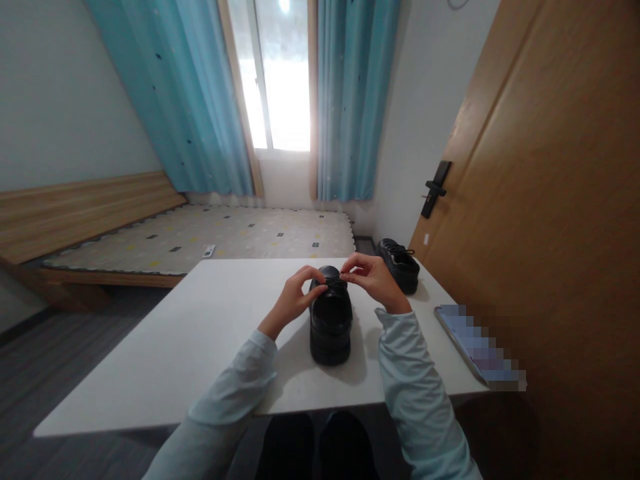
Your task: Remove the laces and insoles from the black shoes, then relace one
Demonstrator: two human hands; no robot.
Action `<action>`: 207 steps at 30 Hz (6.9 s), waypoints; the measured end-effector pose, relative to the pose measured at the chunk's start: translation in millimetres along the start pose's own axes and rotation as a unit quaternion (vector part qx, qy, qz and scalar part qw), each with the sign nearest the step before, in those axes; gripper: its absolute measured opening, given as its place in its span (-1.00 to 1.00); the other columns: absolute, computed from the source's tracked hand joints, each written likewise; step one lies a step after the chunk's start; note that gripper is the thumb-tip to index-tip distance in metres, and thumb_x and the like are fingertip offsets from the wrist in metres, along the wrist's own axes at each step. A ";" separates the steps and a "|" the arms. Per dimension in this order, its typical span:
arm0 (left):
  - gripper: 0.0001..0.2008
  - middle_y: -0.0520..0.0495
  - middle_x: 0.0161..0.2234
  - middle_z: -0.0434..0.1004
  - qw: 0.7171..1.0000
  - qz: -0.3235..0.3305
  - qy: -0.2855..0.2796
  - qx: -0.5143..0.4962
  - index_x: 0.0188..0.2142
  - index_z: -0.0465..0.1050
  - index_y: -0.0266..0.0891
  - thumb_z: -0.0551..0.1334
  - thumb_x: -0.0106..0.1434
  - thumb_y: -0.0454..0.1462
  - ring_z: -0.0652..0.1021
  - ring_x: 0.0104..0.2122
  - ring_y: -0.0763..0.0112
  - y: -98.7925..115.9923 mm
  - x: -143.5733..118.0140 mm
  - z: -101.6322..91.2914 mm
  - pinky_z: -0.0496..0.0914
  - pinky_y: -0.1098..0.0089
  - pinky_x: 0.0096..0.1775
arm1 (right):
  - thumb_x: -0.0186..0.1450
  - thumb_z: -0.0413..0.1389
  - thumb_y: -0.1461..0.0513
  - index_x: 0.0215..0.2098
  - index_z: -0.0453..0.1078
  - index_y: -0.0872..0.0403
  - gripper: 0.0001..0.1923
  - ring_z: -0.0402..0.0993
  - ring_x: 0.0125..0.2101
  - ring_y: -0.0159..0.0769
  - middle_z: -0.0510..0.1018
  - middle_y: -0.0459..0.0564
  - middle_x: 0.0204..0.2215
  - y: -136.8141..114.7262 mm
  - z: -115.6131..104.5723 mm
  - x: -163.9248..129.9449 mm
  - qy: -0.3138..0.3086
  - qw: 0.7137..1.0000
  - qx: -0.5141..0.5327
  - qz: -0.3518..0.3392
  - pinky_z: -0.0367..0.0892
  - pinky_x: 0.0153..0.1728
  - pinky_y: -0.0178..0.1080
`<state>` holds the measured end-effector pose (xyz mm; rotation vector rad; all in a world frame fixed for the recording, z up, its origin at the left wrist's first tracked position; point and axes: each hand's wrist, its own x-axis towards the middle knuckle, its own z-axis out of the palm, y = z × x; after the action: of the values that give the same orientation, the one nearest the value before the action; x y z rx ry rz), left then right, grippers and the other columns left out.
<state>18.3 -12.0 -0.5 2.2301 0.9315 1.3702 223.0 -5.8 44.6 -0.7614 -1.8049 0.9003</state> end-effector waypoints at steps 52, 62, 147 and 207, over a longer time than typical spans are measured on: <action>-0.75 -0.05 -0.39 0.47 0.995 -0.070 -0.064 -0.018 -0.38 0.54 -0.24 0.21 0.21 -0.11 0.46 -0.36 0.41 -4.3 1.6 -7.3 0.35 0.37 -0.26 | 0.12 0.19 0.11 -0.40 0.44 0.18 -0.74 0.30 -0.64 -0.48 0.44 -0.11 -0.63 20.1 -5.1 3.3 0.000 0.996 0.009 0.086 0.15 -0.67 -0.42; -0.76 -0.04 -0.36 0.50 0.980 -0.191 0.028 0.042 -0.28 0.41 -0.23 0.14 0.21 -0.11 0.50 -0.44 0.43 -25.4 1.0 5.1 0.41 0.42 -0.39 | 0.09 0.15 0.23 -0.44 0.46 0.16 -0.87 0.33 -0.60 -0.46 0.52 -0.02 -0.50 42.9 0.4 11.3 0.078 0.980 -0.138 0.123 0.25 -0.61 -0.39; -0.80 -0.05 -0.41 0.54 0.980 -0.162 0.010 0.112 -0.48 0.45 -0.25 0.25 0.12 -0.15 0.53 -0.36 0.35 -14.0 3.4 0.1 0.39 0.36 -0.24 | 0.09 0.23 0.30 -0.56 0.36 0.19 -0.85 0.37 -0.60 -0.48 0.44 -0.10 -0.65 49.9 -0.2 11.5 0.004 0.975 -0.063 0.213 0.26 -0.66 -0.48; -0.91 0.03 -0.54 0.41 0.927 -0.342 -0.149 -0.027 -0.57 0.26 -0.26 0.17 -0.05 -0.29 0.53 -0.45 0.42 -30.6 -2.9 -14.1 0.47 0.47 -0.49 | -0.03 0.19 0.43 -0.70 0.32 0.16 -0.83 0.38 -0.78 -0.38 0.37 -0.12 -0.86 52.4 -10.5 -1.8 -0.017 0.920 -0.192 0.342 0.33 -0.74 -0.42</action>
<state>-5.7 7.5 -14.4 1.7349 1.3529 0.7046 239.3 23.4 2.8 -1.7072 -1.7826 0.9966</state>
